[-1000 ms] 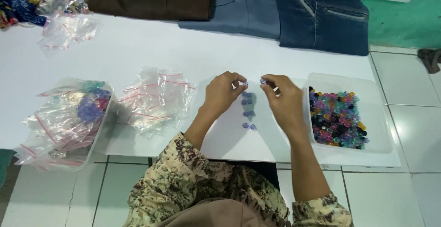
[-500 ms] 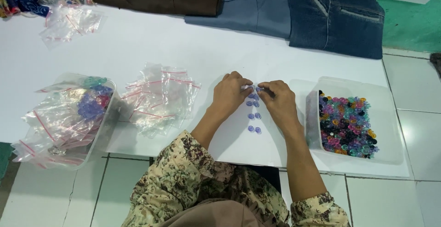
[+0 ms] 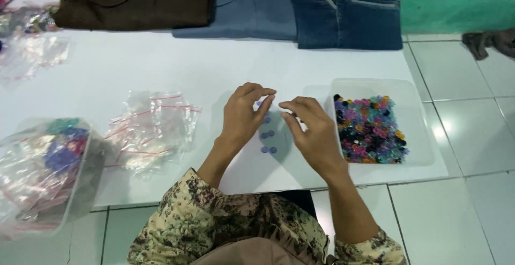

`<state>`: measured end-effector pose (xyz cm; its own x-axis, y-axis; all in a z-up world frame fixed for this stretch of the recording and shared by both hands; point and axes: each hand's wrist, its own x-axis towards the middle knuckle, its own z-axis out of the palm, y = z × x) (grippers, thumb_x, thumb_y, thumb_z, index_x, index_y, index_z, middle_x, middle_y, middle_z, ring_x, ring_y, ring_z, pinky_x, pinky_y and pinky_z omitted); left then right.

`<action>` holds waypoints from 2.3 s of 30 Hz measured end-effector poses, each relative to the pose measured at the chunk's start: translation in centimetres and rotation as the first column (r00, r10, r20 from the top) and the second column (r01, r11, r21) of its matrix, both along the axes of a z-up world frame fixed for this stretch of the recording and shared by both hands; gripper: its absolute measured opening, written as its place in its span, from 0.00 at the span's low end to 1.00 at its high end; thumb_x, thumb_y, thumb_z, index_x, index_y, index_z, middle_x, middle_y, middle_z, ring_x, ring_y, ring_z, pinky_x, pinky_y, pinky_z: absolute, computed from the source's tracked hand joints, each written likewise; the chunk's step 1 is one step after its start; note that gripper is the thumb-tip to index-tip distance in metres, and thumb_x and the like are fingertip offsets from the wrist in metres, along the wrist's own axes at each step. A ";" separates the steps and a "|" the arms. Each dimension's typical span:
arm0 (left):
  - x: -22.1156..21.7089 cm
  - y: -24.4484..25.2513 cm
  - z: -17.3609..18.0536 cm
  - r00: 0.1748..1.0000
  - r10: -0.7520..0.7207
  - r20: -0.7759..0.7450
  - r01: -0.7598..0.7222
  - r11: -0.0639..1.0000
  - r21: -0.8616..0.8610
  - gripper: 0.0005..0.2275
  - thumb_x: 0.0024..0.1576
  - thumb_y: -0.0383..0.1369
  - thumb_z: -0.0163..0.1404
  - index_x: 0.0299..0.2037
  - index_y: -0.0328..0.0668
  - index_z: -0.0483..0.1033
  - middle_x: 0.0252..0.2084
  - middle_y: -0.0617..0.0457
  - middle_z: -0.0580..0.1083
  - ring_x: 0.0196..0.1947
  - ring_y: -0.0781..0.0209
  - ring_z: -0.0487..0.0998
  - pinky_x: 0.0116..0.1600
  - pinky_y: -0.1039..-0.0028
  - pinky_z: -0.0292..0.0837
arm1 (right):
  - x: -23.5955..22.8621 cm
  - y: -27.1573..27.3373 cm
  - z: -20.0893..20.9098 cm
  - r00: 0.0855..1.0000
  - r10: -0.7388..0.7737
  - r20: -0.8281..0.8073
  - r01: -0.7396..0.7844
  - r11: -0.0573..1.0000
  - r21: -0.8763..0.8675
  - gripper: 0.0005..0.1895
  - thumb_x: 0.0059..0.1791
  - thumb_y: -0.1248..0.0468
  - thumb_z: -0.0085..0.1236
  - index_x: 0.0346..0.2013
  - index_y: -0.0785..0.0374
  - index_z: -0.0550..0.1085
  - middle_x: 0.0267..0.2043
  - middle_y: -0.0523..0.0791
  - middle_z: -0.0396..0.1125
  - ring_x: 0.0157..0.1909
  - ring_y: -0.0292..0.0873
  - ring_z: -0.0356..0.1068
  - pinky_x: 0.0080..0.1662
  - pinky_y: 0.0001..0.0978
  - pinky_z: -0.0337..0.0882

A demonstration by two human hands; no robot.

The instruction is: Sorting small colorful buttons from a plastic container and placing them into small transparent plastic bags for packaging.

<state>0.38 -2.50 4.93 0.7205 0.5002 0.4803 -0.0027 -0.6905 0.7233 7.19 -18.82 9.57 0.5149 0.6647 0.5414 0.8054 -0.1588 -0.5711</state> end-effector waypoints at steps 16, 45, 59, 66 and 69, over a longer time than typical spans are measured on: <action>16.6 -14.9 -4.7 0.965 -0.205 -0.162 0.259 0.826 0.500 0.07 0.48 0.21 0.58 0.21 0.40 0.76 0.20 0.48 0.69 0.23 0.53 0.75 0.31 0.68 0.71 | 13.1 -12.9 -1.2 0.968 -0.246 0.052 0.233 0.799 -0.554 0.10 0.49 0.68 0.59 0.45 0.65 0.81 0.40 0.56 0.72 0.45 0.64 0.73 0.46 0.57 0.72; 17.6 -13.8 -3.9 0.891 -0.230 -0.392 0.423 0.733 0.532 0.07 0.49 0.21 0.56 0.19 0.38 0.76 0.16 0.50 0.69 0.20 0.60 0.72 0.27 0.73 0.67 | 12.3 -13.1 -1.6 0.884 -0.466 -0.026 0.389 0.766 -0.511 0.09 0.52 0.68 0.57 0.45 0.64 0.81 0.38 0.55 0.71 0.43 0.60 0.74 0.43 0.48 0.74; 22.1 -15.3 -8.0 0.933 -0.172 -0.315 0.348 0.651 0.675 0.10 0.47 0.21 0.56 0.16 0.42 0.73 0.13 0.55 0.63 0.17 0.64 0.68 0.25 0.76 0.64 | 13.1 -13.3 -2.4 0.875 -0.480 -0.062 0.405 0.796 -0.449 0.11 0.51 0.71 0.56 0.46 0.67 0.81 0.37 0.57 0.70 0.40 0.59 0.74 0.40 0.49 0.75; 21.0 -14.7 -6.8 0.931 -0.217 -0.293 0.359 0.686 0.633 0.09 0.46 0.19 0.57 0.17 0.39 0.74 0.14 0.53 0.64 0.17 0.64 0.70 0.23 0.74 0.68 | 12.9 -13.3 -2.1 0.862 -0.503 -0.062 0.440 0.804 -0.400 0.09 0.52 0.72 0.57 0.44 0.69 0.81 0.36 0.58 0.70 0.39 0.60 0.75 0.36 0.45 0.76; 20.8 -14.3 -5.9 0.934 -0.256 -0.248 0.354 0.746 0.564 0.08 0.46 0.19 0.57 0.18 0.39 0.73 0.16 0.51 0.65 0.18 0.61 0.71 0.23 0.73 0.69 | 13.6 -13.7 -3.1 0.862 -0.504 -0.053 0.446 0.805 -0.392 0.08 0.52 0.71 0.57 0.43 0.68 0.81 0.35 0.57 0.70 0.39 0.60 0.75 0.35 0.45 0.76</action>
<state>21.15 -16.83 -1.00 0.8700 -0.1065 0.4814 -0.2175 -0.9591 0.1810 20.81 -32.57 6.49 0.8706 0.4453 0.2092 0.4861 -0.7130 -0.5052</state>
